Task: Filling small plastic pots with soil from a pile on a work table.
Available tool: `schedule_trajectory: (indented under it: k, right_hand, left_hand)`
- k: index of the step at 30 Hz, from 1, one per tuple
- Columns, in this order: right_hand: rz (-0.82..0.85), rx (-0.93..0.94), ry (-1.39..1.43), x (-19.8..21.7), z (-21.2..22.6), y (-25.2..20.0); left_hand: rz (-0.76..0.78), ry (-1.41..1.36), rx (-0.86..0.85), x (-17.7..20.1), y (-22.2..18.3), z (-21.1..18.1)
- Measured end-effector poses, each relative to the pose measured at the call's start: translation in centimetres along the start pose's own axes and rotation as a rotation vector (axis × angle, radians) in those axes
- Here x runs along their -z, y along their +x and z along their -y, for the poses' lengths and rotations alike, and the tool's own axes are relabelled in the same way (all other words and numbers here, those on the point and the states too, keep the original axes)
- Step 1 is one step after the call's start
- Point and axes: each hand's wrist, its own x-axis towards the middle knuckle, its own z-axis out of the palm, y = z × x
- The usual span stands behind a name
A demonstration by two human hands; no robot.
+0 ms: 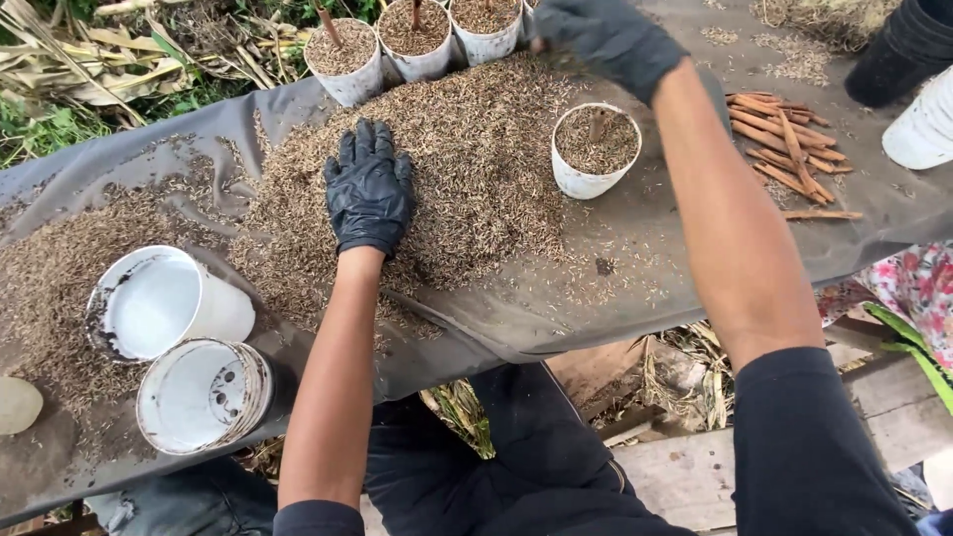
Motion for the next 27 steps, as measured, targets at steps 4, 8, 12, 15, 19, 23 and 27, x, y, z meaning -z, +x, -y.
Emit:
schedule_trajectory:
  k: [4,8,12,15,19,23,27]
  right_hand:
    - [-0.168,-0.341,0.371,-0.9,-0.7,-3.0]
    - [-0.275,-0.324,0.498,-3.0,-2.3,-4.6]
    - [-0.321,-0.272,0.524,-3.7,-2.4,-4.9]
    - [-0.381,-0.403,0.628,-3.6,-1.3,-5.3]
    - [-0.401,-0.363,0.753,-3.3,-0.3,-5.7]
    - [-0.433,-0.341,0.709,-3.1,0.6,-6.5]
    - [-0.475,-0.216,0.51,-3.3,-0.3,-7.3]
  left_hand:
    - [-0.022,0.014,-0.007,-0.4,0.2,0.2]
    - [-0.046,0.046,-0.025,-0.9,0.4,0.7]
    - [-0.062,0.02,-0.034,-0.9,0.2,0.6]
    - [-0.035,0.015,-0.024,-0.7,0.2,0.5]
    - [-0.053,0.024,-0.026,-0.7,0.2,0.5]
    - [-0.016,0.031,-0.011,-0.4,0.0,0.2]
    - [-0.037,0.028,-0.021,-0.7,-0.1,0.3]
